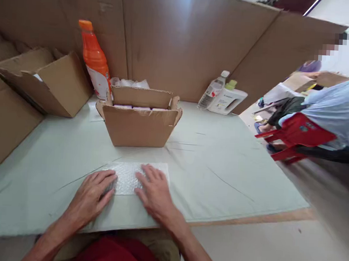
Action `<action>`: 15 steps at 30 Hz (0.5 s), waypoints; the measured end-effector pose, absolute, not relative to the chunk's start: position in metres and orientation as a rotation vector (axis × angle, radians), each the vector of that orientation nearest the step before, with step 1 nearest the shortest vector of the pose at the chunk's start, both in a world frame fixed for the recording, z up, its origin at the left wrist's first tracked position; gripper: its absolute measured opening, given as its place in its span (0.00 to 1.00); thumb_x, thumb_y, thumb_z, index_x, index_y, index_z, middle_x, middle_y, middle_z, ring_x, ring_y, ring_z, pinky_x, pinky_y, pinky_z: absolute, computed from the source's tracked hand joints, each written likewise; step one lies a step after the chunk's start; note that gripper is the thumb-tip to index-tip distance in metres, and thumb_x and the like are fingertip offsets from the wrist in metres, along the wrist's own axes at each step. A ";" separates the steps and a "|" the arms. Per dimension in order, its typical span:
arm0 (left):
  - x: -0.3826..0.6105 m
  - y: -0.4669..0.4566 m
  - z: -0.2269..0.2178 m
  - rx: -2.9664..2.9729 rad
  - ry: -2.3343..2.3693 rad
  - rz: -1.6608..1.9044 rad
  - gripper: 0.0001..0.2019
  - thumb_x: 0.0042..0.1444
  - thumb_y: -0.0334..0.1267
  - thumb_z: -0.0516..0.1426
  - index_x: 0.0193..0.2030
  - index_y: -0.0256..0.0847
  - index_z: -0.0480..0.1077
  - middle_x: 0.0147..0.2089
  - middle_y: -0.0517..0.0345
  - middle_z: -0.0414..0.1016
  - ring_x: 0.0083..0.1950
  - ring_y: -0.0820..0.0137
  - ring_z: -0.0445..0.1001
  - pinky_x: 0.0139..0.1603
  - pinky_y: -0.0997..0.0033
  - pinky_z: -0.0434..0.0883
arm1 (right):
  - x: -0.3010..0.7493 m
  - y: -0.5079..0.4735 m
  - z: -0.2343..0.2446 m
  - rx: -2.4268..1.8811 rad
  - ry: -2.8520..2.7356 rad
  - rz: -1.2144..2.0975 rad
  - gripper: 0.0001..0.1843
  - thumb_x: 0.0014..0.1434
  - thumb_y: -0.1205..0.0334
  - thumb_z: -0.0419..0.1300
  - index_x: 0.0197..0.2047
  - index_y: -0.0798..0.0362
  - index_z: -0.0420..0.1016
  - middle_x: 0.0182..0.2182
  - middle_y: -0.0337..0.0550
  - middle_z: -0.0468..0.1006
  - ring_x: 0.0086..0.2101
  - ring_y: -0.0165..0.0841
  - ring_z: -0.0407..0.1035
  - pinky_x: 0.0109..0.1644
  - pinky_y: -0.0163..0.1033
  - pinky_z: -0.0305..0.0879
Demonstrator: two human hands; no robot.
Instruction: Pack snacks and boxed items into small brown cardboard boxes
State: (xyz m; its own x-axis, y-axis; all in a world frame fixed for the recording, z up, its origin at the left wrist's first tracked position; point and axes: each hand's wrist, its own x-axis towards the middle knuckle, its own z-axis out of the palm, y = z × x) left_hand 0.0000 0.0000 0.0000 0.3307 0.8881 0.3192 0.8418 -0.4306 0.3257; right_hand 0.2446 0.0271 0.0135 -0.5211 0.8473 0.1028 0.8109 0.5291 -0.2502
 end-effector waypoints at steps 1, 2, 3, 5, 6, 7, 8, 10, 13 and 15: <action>-0.002 -0.002 -0.001 2.485 1.548 0.722 0.16 0.64 0.30 0.52 0.57 0.40 0.70 0.59 0.48 0.75 0.58 0.57 0.72 0.56 0.53 0.69 | 0.268 0.025 0.010 -1.516 -2.485 0.195 0.20 0.68 0.56 0.55 0.62 0.47 0.72 0.67 0.47 0.68 0.65 0.46 0.62 0.63 0.55 0.61; -0.005 -0.004 -0.001 2.484 1.505 0.755 0.16 0.63 0.30 0.52 0.57 0.41 0.70 0.60 0.49 0.74 0.59 0.58 0.72 0.56 0.55 0.69 | 0.291 0.022 0.008 -1.607 -2.414 0.142 0.20 0.69 0.56 0.54 0.61 0.48 0.73 0.65 0.49 0.69 0.64 0.47 0.63 0.62 0.56 0.62; -0.007 -0.005 -0.002 2.477 1.489 0.794 0.16 0.64 0.30 0.53 0.57 0.42 0.70 0.61 0.50 0.74 0.59 0.59 0.72 0.56 0.57 0.69 | 0.311 0.020 0.006 -1.681 -2.345 0.096 0.20 0.69 0.55 0.53 0.60 0.49 0.74 0.64 0.50 0.71 0.63 0.48 0.64 0.60 0.56 0.63; -0.013 -0.009 -0.002 2.439 1.518 0.912 0.14 0.64 0.32 0.53 0.55 0.43 0.70 0.60 0.50 0.74 0.58 0.60 0.72 0.56 0.59 0.70 | 0.341 0.014 0.005 -1.785 -2.206 0.015 0.20 0.69 0.52 0.52 0.58 0.52 0.75 0.61 0.53 0.74 0.60 0.48 0.67 0.58 0.55 0.66; -0.016 -0.010 -0.002 2.408 1.579 0.980 0.13 0.65 0.33 0.53 0.55 0.42 0.71 0.58 0.49 0.74 0.57 0.60 0.73 0.55 0.60 0.70 | 0.349 0.012 0.005 -1.814 -2.142 -0.015 0.21 0.69 0.51 0.52 0.57 0.53 0.75 0.60 0.54 0.75 0.59 0.48 0.68 0.57 0.54 0.66; -0.019 -0.011 -0.002 2.376 1.677 1.028 0.12 0.66 0.35 0.53 0.54 0.41 0.71 0.56 0.47 0.75 0.55 0.59 0.73 0.54 0.59 0.70 | 0.353 0.010 0.005 -1.819 -2.096 -0.031 0.21 0.69 0.50 0.52 0.56 0.53 0.75 0.59 0.55 0.75 0.59 0.48 0.69 0.57 0.54 0.67; -0.021 -0.011 -0.001 2.352 1.804 1.042 0.12 0.66 0.37 0.54 0.54 0.39 0.71 0.54 0.45 0.75 0.52 0.58 0.74 0.52 0.57 0.70 | 0.352 0.009 0.004 -1.809 -2.068 -0.037 0.22 0.69 0.50 0.53 0.56 0.54 0.75 0.59 0.55 0.75 0.59 0.47 0.69 0.58 0.54 0.66; -0.022 -0.010 -0.002 2.351 2.047 0.956 0.15 0.66 0.42 0.54 0.52 0.36 0.72 0.49 0.42 0.76 0.47 0.53 0.73 0.47 0.53 0.70 | 0.341 0.011 0.003 -1.779 -2.052 -0.024 0.22 0.67 0.49 0.54 0.56 0.54 0.75 0.59 0.55 0.75 0.59 0.48 0.68 0.59 0.55 0.66; -0.013 -0.004 -0.003 2.354 2.187 0.791 0.15 0.64 0.45 0.55 0.48 0.36 0.75 0.46 0.42 0.76 0.46 0.50 0.72 0.45 0.51 0.69 | 0.312 0.021 0.001 -1.716 -2.074 0.050 0.20 0.65 0.50 0.57 0.52 0.54 0.76 0.58 0.57 0.75 0.58 0.51 0.69 0.58 0.57 0.65; -0.002 0.001 -0.004 2.293 2.148 0.813 0.11 0.63 0.42 0.55 0.44 0.39 0.75 0.47 0.44 0.77 0.46 0.51 0.72 0.46 0.52 0.69 | 0.296 0.027 0.002 -1.644 -2.073 0.151 0.14 0.64 0.53 0.57 0.44 0.53 0.77 0.57 0.55 0.77 0.57 0.49 0.70 0.58 0.56 0.66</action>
State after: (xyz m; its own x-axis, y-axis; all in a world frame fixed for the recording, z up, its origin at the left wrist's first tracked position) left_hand -0.0024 0.0006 -0.0040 0.0008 0.9068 0.4215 0.9587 -0.1206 0.2575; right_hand 0.2960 0.0269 0.0015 -0.1571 0.9401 0.3027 0.8863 0.2694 -0.3766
